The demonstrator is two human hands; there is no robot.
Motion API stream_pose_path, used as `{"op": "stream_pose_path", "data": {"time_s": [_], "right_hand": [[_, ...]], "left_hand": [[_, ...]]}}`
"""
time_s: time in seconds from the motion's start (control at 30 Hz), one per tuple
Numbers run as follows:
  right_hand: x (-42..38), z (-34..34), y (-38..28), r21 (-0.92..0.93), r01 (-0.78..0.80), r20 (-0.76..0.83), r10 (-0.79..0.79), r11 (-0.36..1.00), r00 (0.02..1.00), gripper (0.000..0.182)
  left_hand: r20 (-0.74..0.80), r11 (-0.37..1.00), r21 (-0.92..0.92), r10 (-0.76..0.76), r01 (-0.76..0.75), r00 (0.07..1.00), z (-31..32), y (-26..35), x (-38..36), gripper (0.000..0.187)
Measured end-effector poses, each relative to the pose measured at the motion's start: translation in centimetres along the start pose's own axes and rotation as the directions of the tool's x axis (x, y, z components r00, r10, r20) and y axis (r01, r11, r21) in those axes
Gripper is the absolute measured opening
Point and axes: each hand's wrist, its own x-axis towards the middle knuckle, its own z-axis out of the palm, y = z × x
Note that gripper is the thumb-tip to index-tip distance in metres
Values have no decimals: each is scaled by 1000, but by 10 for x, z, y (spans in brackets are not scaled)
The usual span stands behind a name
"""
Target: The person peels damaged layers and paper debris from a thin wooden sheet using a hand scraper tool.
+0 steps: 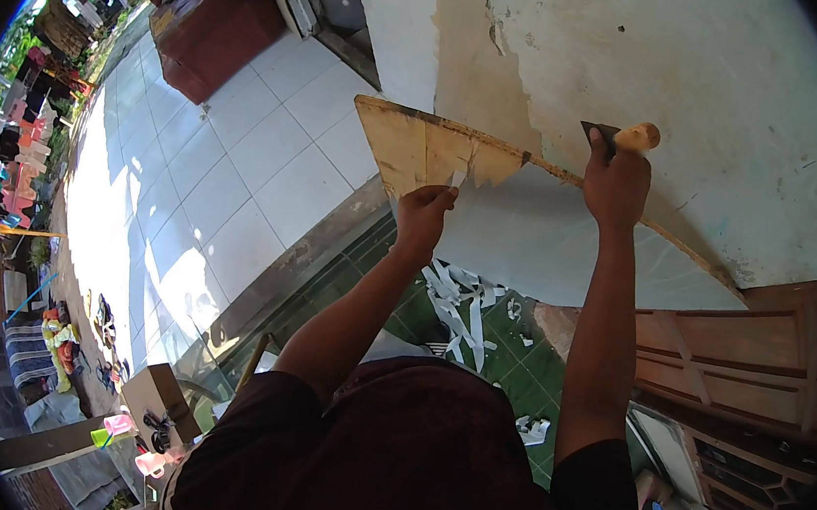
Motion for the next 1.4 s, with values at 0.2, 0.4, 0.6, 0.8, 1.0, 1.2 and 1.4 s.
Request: {"op": "stream_pose_path", "data": {"time_s": [0.2,0.4,0.6,0.8,1.0,1.2,1.4], "right_hand": [[-1,-1,-1,-13,21,-9,-21,1000,1000,26],[-1,-3,-5,-31,5,7,-5,1000,1000,26],[-4,3,2,67,126,-145,-115,990,983,25],[-38,0,10,396,532,-461,-339,749,820,14],[-84,43,-29,426,682,-144,-699,595,700,27],[-91,74,-33,329,661,-195,-636,675,747,24],[-93,77,-32,306,678,-199,-651,668,732,27]], "left_hand": [[3,997,68,23,-24,1000,-10,-27,-3,36],[-9,989,145,4,-2,1000,-15,-39,-19,39],[-22,951,309,9,-2,1000,-28,-53,-24,44],[95,482,685,684,-546,723,-43,-3,-36,78],[388,97,712,771,-695,505,-24,108,3,78],[419,101,737,708,-669,569,-21,101,12,80],[396,98,743,733,-662,553,-18,100,15,76]]}}
